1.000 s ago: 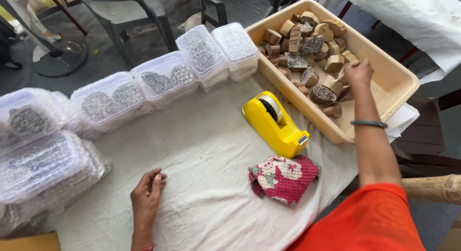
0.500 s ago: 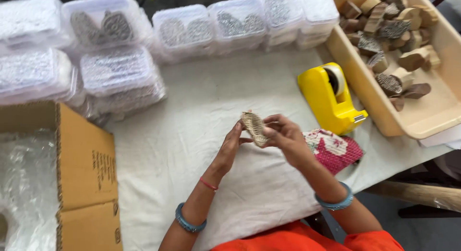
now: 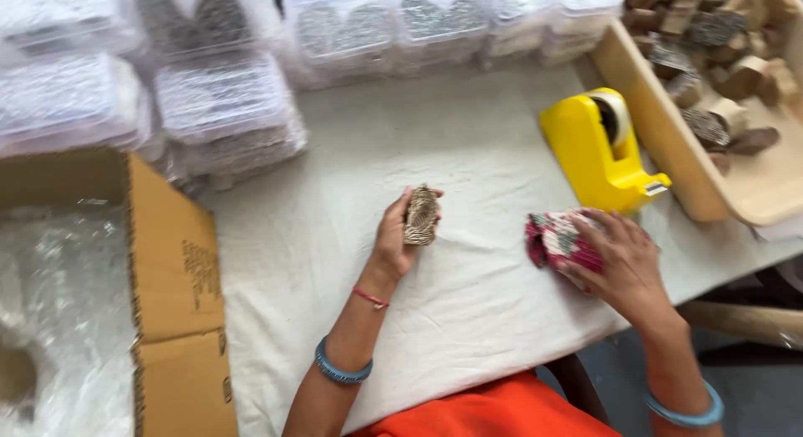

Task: The person wraps a small item in bubble wrap and secures it with tape. They then wipe two decorative wooden pieces with a cloth and place them into a clear plastic container, which is closed and set aside.

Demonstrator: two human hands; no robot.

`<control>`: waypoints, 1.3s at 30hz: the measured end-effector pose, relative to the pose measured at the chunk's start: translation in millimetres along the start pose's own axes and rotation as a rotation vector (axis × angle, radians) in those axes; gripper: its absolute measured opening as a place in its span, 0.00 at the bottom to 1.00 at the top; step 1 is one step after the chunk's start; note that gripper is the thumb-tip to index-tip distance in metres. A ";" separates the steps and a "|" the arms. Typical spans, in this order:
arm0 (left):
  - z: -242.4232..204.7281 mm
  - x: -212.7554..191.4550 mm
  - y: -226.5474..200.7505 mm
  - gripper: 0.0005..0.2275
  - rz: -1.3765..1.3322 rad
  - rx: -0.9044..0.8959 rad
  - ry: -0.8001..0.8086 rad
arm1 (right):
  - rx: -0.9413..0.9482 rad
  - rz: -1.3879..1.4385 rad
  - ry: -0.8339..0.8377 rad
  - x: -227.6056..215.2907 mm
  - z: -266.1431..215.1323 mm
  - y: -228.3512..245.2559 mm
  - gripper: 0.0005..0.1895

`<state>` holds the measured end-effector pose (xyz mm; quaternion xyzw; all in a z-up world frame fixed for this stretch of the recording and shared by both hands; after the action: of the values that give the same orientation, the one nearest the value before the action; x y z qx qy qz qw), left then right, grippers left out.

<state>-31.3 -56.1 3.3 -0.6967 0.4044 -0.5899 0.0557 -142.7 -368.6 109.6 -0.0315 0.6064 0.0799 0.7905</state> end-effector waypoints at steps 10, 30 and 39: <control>6.2 23.0 9.5 0.21 0.084 0.022 0.067 | 0.188 0.330 -0.313 10.6 15.9 29.2 0.22; 91.0 134.1 88.2 0.23 0.158 -0.085 0.264 | 0.185 0.206 -0.578 -81.5 -28.6 -26.2 0.17; 53.7 106.3 86.0 0.25 -0.079 -0.016 -0.043 | -0.136 0.193 -0.592 26.2 81.3 84.8 0.15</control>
<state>-30.0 -201.8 22.2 -0.7250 0.3801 -0.5733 0.0356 -72.5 -270.7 109.7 -0.0020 0.3433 0.2007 0.9175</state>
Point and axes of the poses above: each hand's wrist, its own z-axis towards the middle knuckle, its own x-axis out of the palm, y = z × x, the point moved 1 cm from there along z, towards the middle knuckle, and after that the axes turned 3 degrees about -y, right-handed, at the moved point
